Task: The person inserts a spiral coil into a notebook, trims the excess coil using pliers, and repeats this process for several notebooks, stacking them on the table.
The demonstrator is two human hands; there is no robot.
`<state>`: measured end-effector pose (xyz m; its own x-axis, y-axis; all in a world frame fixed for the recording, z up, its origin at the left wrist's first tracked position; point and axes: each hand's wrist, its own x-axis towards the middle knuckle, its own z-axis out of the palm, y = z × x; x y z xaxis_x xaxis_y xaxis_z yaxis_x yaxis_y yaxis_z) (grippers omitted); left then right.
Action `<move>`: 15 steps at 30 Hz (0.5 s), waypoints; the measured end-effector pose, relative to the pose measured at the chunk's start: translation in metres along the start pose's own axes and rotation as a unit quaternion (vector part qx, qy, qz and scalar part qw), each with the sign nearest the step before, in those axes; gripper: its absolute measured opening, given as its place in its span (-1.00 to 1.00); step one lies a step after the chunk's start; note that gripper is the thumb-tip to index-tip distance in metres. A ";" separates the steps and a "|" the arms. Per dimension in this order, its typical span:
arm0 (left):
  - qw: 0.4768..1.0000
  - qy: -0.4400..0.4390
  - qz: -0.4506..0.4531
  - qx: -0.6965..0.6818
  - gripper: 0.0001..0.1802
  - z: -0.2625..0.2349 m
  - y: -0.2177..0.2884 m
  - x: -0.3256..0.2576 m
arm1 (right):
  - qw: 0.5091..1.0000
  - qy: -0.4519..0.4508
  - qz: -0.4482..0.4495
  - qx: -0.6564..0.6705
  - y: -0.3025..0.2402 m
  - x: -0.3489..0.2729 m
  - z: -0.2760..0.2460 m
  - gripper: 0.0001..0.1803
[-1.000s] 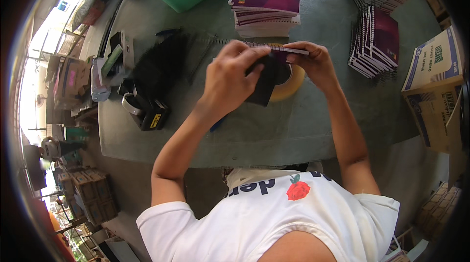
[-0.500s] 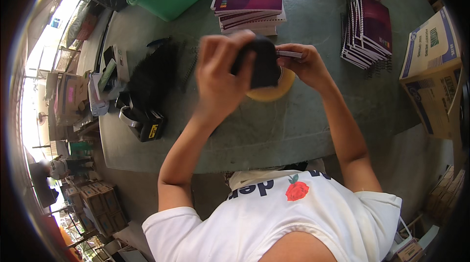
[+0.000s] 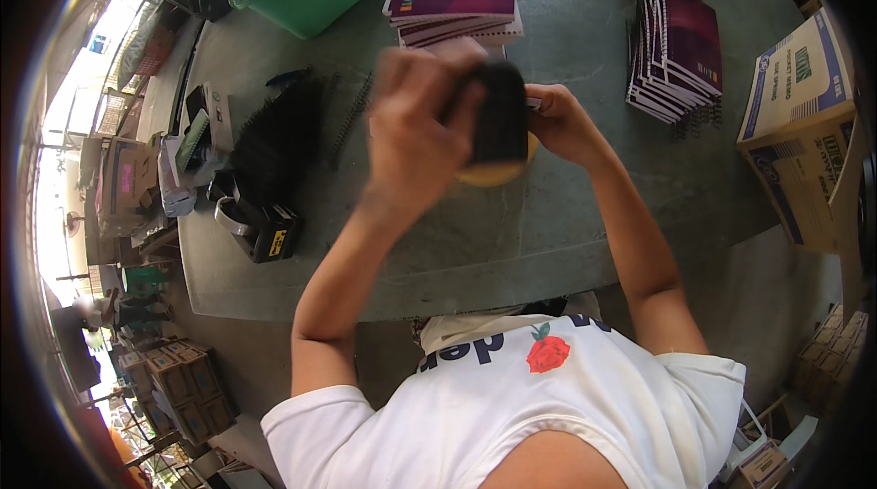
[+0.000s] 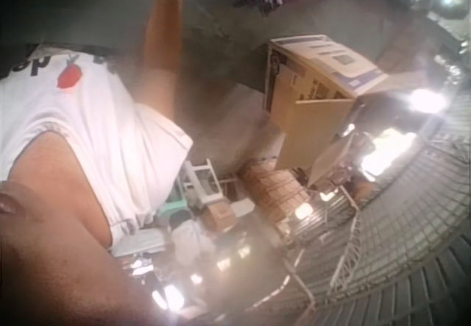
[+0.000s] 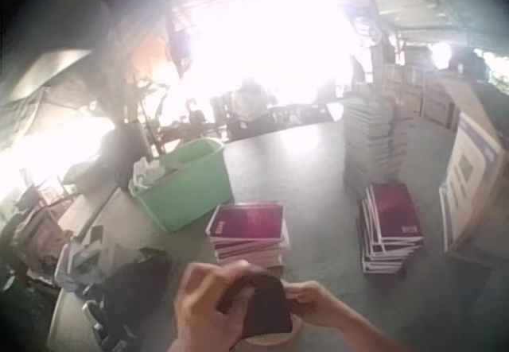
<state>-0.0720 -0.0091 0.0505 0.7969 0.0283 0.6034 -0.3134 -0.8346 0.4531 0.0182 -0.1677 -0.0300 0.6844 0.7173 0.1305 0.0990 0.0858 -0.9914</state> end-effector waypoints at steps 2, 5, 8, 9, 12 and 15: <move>0.996 0.090 -0.010 0.002 -0.69 -0.008 -0.003 0.015 | 0.999 -0.007 0.020 -0.045 -0.007 0.001 0.003 -0.72; 0.986 -0.162 -0.028 -0.033 -0.68 0.014 0.004 -0.035 | 0.999 0.009 -0.021 0.024 0.000 0.001 -0.001 -0.71; 0.970 -0.222 -0.042 -0.086 -0.67 0.026 0.015 -0.076 | 0.997 0.006 -0.062 0.045 -0.002 0.002 0.004 -0.72; 0.973 -0.215 -0.025 -0.074 -0.67 0.027 0.014 -0.077 | 0.997 0.026 -0.058 0.049 -0.001 0.004 0.005 -0.73; 0.989 -0.146 0.029 -0.003 -0.67 0.016 0.014 -0.053 | 0.994 0.049 -0.066 0.066 -0.003 0.003 0.006 -0.77; 0.989 -0.015 0.106 0.103 -0.70 0.011 -0.004 -0.024 | 0.985 0.048 -0.117 0.115 -0.007 0.001 0.007 -0.80</move>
<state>-0.0840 -0.0122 0.0272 0.7414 -0.1726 0.6485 -0.3649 -0.9147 0.1738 0.0126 -0.1629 -0.0226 0.7290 0.5914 0.3446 0.1026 0.4034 -0.9093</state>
